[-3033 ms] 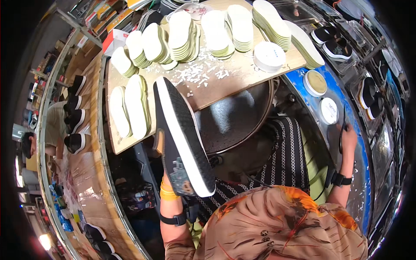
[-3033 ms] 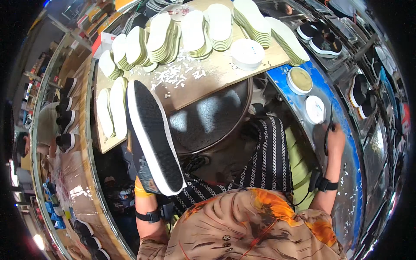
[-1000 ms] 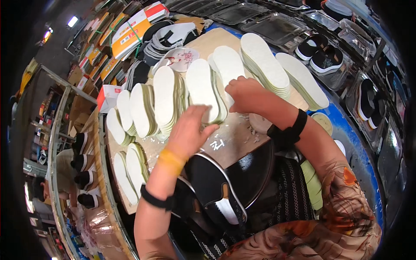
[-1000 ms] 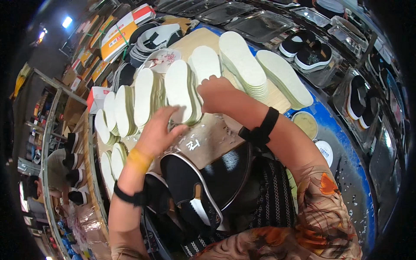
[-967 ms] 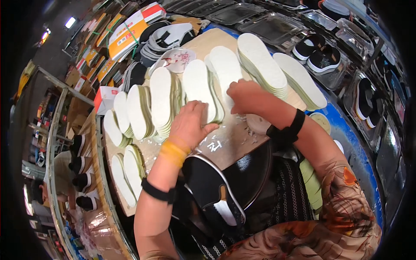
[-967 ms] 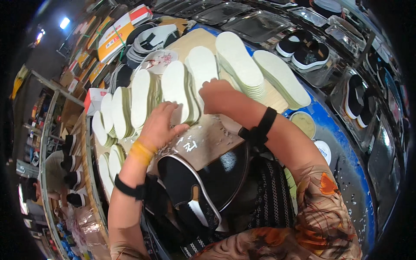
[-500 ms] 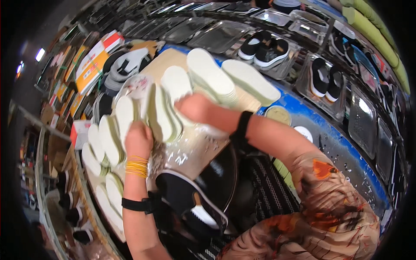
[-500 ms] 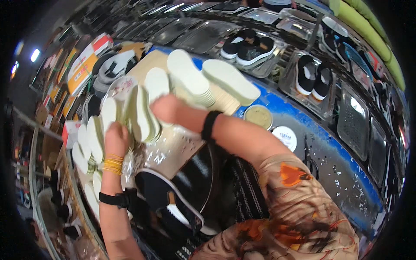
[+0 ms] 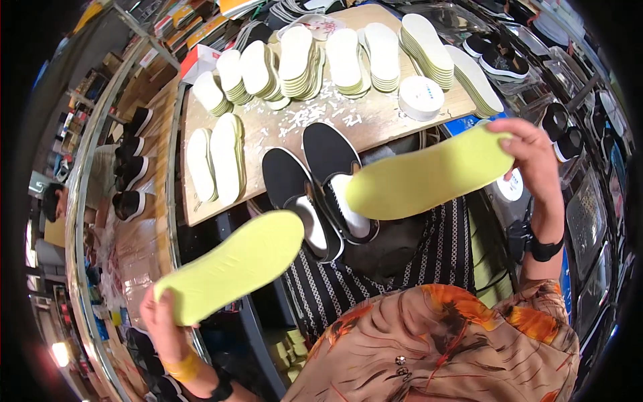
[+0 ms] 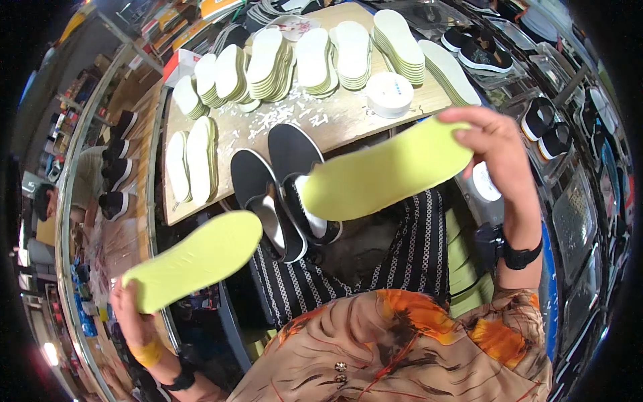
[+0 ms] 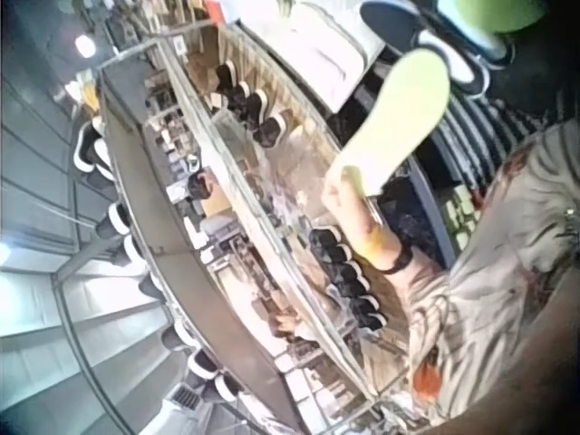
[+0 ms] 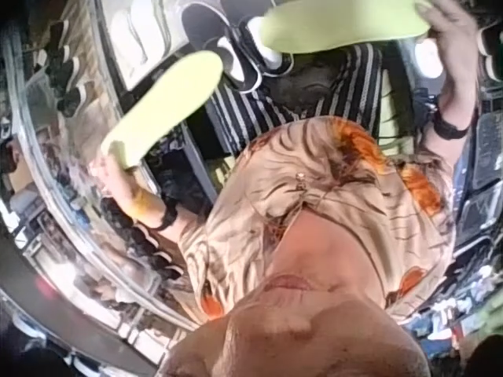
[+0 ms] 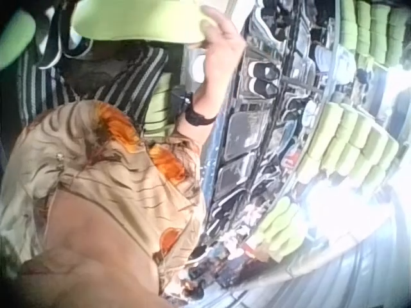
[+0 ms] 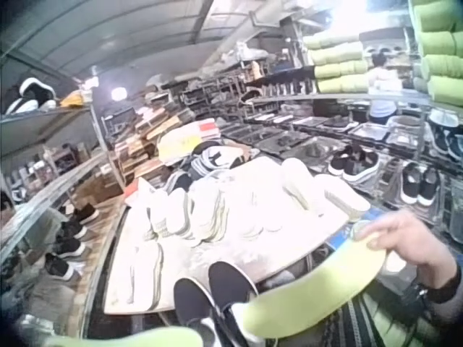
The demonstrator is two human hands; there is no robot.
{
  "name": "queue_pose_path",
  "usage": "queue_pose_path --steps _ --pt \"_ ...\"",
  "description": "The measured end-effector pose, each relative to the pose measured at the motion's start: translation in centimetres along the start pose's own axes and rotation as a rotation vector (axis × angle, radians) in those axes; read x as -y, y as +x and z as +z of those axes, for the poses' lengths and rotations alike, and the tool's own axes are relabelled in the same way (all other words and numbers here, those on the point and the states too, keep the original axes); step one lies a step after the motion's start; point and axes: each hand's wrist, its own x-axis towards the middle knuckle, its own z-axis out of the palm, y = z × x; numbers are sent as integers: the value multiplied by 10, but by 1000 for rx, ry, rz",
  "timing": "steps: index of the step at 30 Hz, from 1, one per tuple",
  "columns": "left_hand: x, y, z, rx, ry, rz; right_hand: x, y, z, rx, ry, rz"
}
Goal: Insert insoles into shoes and trim excess material using scissors.
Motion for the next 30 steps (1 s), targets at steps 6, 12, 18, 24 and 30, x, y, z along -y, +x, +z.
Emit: queue_pose_path --steps 6,12,18,24,30 --pt "46 -84 57 447 767 715 -10 -68 90 414 -1048 -844" --pt "68 -75 124 559 1058 1111 -34 -71 151 534 -989 -1407" --pt "110 -2 143 647 1115 943 -84 -18 153 457 -836 -1547" --pt "110 35 189 977 1409 856 -68 22 174 690 -1079 -1022" --pt "119 46 202 1242 1404 960 -61 38 195 925 -1049 -922"
